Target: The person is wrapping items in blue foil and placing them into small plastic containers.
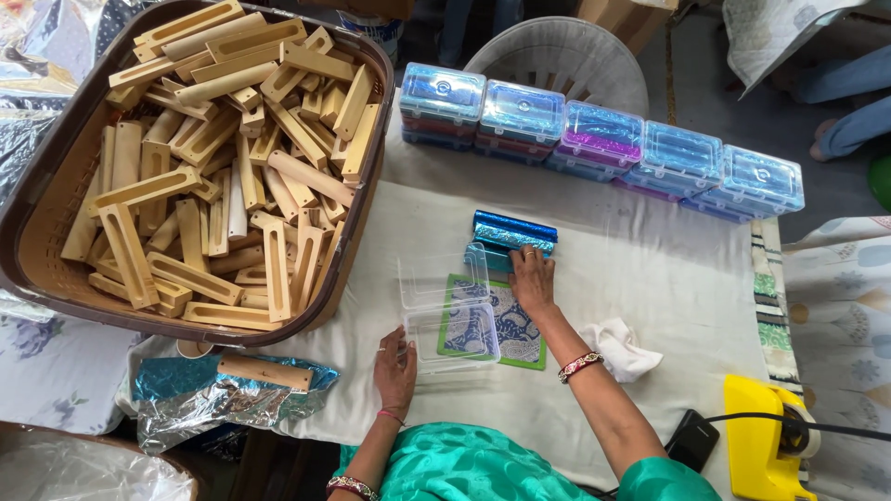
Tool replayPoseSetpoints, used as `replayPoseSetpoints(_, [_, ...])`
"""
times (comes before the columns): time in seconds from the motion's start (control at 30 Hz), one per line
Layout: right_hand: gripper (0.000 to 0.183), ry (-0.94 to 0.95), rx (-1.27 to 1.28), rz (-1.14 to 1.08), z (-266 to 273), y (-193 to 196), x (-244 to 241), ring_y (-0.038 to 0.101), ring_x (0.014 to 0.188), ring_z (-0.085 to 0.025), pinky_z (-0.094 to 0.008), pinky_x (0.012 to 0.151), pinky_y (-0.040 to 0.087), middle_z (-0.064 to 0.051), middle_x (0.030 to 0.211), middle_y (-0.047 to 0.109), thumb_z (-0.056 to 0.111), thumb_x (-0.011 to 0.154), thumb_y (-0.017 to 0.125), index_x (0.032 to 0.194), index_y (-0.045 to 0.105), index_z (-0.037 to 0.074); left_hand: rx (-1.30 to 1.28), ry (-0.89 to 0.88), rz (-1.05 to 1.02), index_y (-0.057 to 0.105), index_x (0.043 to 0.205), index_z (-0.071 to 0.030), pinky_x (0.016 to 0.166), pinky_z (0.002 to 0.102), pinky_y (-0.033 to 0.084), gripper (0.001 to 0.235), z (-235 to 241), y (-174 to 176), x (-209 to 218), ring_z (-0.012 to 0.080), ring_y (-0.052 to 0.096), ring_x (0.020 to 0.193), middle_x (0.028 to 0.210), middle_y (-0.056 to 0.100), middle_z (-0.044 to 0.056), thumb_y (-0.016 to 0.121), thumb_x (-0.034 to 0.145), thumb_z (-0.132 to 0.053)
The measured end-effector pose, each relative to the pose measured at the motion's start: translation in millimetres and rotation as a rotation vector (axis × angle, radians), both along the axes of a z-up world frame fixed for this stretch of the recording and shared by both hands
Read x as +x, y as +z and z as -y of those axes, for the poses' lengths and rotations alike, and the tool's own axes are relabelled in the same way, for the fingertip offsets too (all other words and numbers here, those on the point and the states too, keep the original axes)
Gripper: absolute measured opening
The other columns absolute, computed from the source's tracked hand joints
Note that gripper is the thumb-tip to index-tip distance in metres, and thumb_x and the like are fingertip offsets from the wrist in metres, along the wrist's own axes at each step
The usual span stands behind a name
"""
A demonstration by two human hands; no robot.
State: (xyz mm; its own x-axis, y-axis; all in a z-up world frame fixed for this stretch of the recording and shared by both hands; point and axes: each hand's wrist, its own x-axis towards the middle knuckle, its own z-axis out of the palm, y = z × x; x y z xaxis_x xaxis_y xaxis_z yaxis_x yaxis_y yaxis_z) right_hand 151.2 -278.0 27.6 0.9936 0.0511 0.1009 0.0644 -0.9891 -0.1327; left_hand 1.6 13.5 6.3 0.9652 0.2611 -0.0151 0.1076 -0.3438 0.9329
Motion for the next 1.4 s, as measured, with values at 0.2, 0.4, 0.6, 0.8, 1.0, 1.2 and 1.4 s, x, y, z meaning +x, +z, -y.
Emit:
replayPoseSetpoints(0.2, [0.050, 0.095, -0.017, 0.111, 5, -8, 0, 0.056, 0.115, -0.026, -0.044, 0.096, 0.043, -0.010, 0.125, 0.060, 0.011, 0.076, 0.080, 0.123, 0.065, 0.009, 0.012, 0.000, -0.008, 0.065, 0.130, -0.007, 0.074, 0.030, 0.059, 0.038, 1, 1, 0, 0.0183, 0.068, 0.090, 0.112, 0.066, 0.008, 0.065, 0.093, -0.013])
replayPoseSetpoints(0.4, [0.041, 0.223, -0.124, 0.259, 13, -17, -1, 0.064, 0.112, -0.025, -0.042, 0.092, 0.045, -0.010, 0.121, 0.069, 0.009, 0.080, 0.073, 0.120, 0.065, 0.004, -0.002, -0.002, -0.025, 0.064, 0.132, -0.008, 0.074, 0.031, 0.059, 0.039, 0, -4, 0, 0.0190, 0.066, 0.090, 0.113, 0.065, 0.008, 0.065, 0.093, -0.012])
replayPoseSetpoints(0.6, [0.043, 0.173, -0.093, 0.164, 31, 1, -15, 0.065, 0.109, -0.025, -0.044, 0.094, 0.045, -0.011, 0.117, 0.070, 0.015, 0.085, 0.071, 0.125, 0.063, 0.003, -0.025, -0.006, -0.033, 0.064, 0.133, -0.008, 0.076, 0.030, 0.061, 0.040, 0, -9, 0, 0.0187, 0.066, 0.092, 0.113, 0.064, 0.009, 0.065, 0.093, -0.011])
replayPoseSetpoints(0.8, [0.050, -0.207, 0.382, -0.375, 60, 54, -46, 0.070, 0.109, -0.028, -0.040, 0.098, 0.053, -0.014, 0.117, 0.072, 0.033, 0.092, 0.073, 0.133, 0.059, 0.008, 0.017, -0.007, 0.013, 0.064, 0.132, -0.007, 0.077, 0.030, 0.061, 0.039, 0, -5, 0, 0.0181, 0.067, 0.091, 0.114, 0.064, 0.008, 0.065, 0.093, -0.012])
replayPoseSetpoints(1.0, [0.054, 0.147, 1.148, -0.671, 59, 103, -75, 0.067, 0.110, -0.017, -0.032, 0.102, 0.051, -0.010, 0.118, 0.073, 0.029, 0.086, 0.079, 0.129, 0.063, 0.000, 0.130, -0.014, 0.047, 0.067, 0.127, -0.008, 0.077, 0.036, 0.057, 0.034, 1, -9, 6, 0.0227, 0.068, 0.087, 0.116, 0.067, 0.010, 0.066, 0.094, -0.016])
replayPoseSetpoints(1.2, [0.054, 0.463, 0.978, -0.886, -5, 75, -61, 0.066, 0.107, -0.023, -0.036, 0.096, 0.054, -0.013, 0.113, 0.070, 0.028, 0.086, 0.081, 0.128, 0.062, -0.001, 0.265, -0.056, 0.050, 0.069, 0.126, -0.009, 0.084, 0.042, 0.053, 0.031, 0, -11, 19, 0.0304, 0.066, 0.093, 0.116, 0.068, 0.011, 0.059, 0.100, -0.024])
replayPoseSetpoints(1.4, [0.046, 0.522, 0.090, -0.551, -78, 48, -51, 0.066, 0.108, -0.039, -0.048, 0.092, 0.052, -0.020, 0.111, 0.071, 0.020, 0.080, 0.075, 0.122, 0.064, 0.004, 0.299, -0.075, 0.037, 0.067, 0.129, -0.012, 0.087, 0.043, 0.052, 0.034, 0, -7, 19, 0.0320, 0.065, 0.104, 0.120, 0.066, 0.008, 0.052, 0.101, -0.023])
